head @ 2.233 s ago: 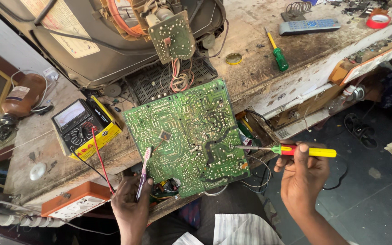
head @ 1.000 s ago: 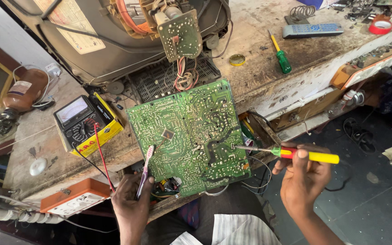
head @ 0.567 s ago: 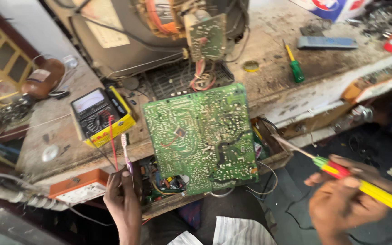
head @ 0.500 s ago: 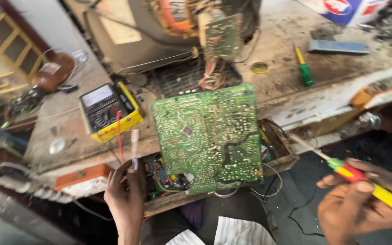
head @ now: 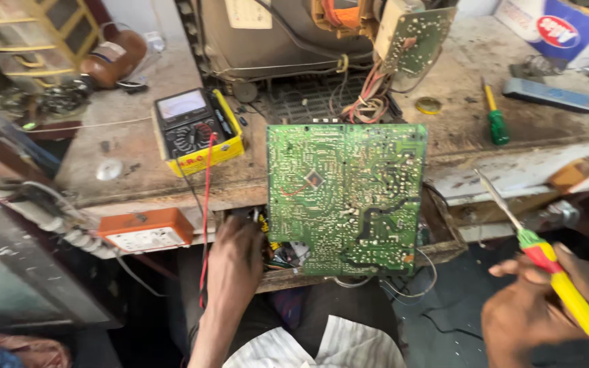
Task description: The person uses a soldering iron and a toothbrush to clean and solder a green circuit board. They flip the board to inspect the other side and continue soldering various points on the board.
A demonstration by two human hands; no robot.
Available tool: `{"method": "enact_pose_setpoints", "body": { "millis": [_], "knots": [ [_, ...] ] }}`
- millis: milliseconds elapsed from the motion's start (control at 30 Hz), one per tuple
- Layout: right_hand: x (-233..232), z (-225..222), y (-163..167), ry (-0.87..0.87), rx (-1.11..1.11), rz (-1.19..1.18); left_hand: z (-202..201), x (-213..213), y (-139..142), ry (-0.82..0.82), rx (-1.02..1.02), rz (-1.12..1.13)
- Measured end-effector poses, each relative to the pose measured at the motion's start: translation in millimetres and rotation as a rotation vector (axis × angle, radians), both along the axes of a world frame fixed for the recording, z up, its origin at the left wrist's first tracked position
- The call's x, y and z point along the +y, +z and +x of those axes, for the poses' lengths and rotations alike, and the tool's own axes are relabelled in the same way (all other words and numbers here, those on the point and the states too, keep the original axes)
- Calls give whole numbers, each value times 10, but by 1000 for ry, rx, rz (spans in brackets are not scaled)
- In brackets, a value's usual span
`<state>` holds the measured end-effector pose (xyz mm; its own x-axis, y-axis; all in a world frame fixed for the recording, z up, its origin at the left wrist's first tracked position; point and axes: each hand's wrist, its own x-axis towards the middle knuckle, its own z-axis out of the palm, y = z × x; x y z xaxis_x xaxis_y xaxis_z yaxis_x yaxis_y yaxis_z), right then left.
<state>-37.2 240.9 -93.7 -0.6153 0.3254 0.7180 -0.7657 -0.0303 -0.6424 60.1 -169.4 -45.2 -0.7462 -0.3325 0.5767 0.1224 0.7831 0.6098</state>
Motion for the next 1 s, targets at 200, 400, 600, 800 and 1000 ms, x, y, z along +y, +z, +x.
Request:
{"method": "enact_pose_setpoints", "body": {
  "millis": [200,400,600,800,1000],
  "knots": [
    [-432,71,3,-127,43,148,-120,41,13,-103,20,280],
    [-659,67,122,-145,116,543,-190,154,58,-77,-6,269],
    [-957,24,-23,-79,232,923,140,422,45,-50,155,381],
    [-818,-12,-281,120,264,880,215,651,-496,-709,-659,668],
    [-784,152,-556,722,-437,39,-29,911,-1114,-741,-609,1293]
  ]
}}
